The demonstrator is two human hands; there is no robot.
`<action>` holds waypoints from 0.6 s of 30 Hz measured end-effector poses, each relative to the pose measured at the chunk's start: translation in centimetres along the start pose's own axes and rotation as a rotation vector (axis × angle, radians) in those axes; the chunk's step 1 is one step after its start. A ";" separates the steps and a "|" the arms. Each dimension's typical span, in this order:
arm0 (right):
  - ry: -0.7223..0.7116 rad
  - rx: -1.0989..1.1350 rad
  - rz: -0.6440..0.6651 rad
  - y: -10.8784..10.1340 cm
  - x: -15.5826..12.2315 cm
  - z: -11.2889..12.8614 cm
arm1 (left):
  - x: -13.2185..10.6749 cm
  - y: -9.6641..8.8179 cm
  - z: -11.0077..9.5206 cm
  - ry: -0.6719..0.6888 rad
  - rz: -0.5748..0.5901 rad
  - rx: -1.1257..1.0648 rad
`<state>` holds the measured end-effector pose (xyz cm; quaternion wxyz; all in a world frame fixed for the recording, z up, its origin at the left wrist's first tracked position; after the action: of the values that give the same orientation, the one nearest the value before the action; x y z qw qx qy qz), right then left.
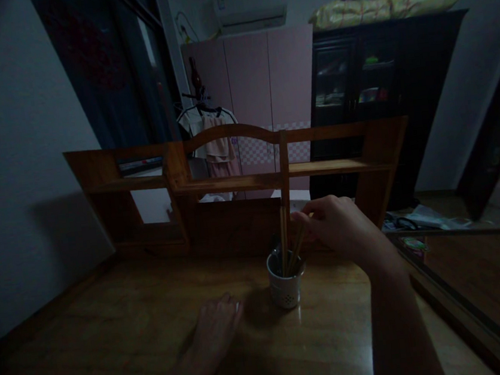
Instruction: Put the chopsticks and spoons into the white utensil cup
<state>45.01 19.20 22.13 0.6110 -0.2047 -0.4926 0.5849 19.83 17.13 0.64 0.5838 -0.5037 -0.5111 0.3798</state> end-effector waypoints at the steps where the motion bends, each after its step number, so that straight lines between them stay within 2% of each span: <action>1: -0.002 -0.002 0.003 0.0 0.0 0.1 | -0.1 -0.1 -0.3 0.022 -0.024 -0.007; 3: -0.021 -0.001 0.010 0.1 -0.2 0.6 | -0.4 -0.6 -1.2 0.128 -0.142 -0.024; 5: -0.057 0.014 0.037 0.5 -0.4 1.6 | -1.2 -1.5 -2.5 0.306 -0.343 -0.058; 7: -0.103 0.055 0.105 1.3 -0.6 2.9 | -2.4 -2.4 -3.4 0.461 -0.521 -0.104; 8: -0.130 0.084 0.152 1.8 -0.7 3.7 | -2.8 -2.6 -3.7 0.506 -0.558 -0.126; 9: -0.164 0.114 0.205 2.4 -0.9 4.6 | -3.0 -2.8 -3.8 0.519 -0.556 -0.150; 11: -0.244 0.156 0.312 3.7 -1.5 6.2 | -2.9 -2.8 -3.6 0.473 -0.453 -0.256; 14: -0.372 0.115 0.475 5.9 -2.6 8.2 | -2.3 -2.5 -2.5 0.324 -0.295 -0.647; 16: -0.422 0.038 0.563 7.6 -3.3 9.0 | -1.8 -2.4 -1.7 0.246 -0.317 -0.895; 18: -0.429 -0.042 0.572 9.4 -3.6 9.5 | -1.4 -2.2 -1.0 0.167 -0.398 -1.009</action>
<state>32.78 14.95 17.18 0.3007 -0.2192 -0.5445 0.7517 20.35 15.15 2.51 0.3688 -0.6432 -0.6672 -0.0714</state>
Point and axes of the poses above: each hand's wrist, its own x-axis towards the middle knuckle, its own y-axis out of the palm, z = x × y, the point moved 5 cm from there along x, towards the middle knuckle, and after that the axes turned 1 degree about y, right-handed, at the moved point
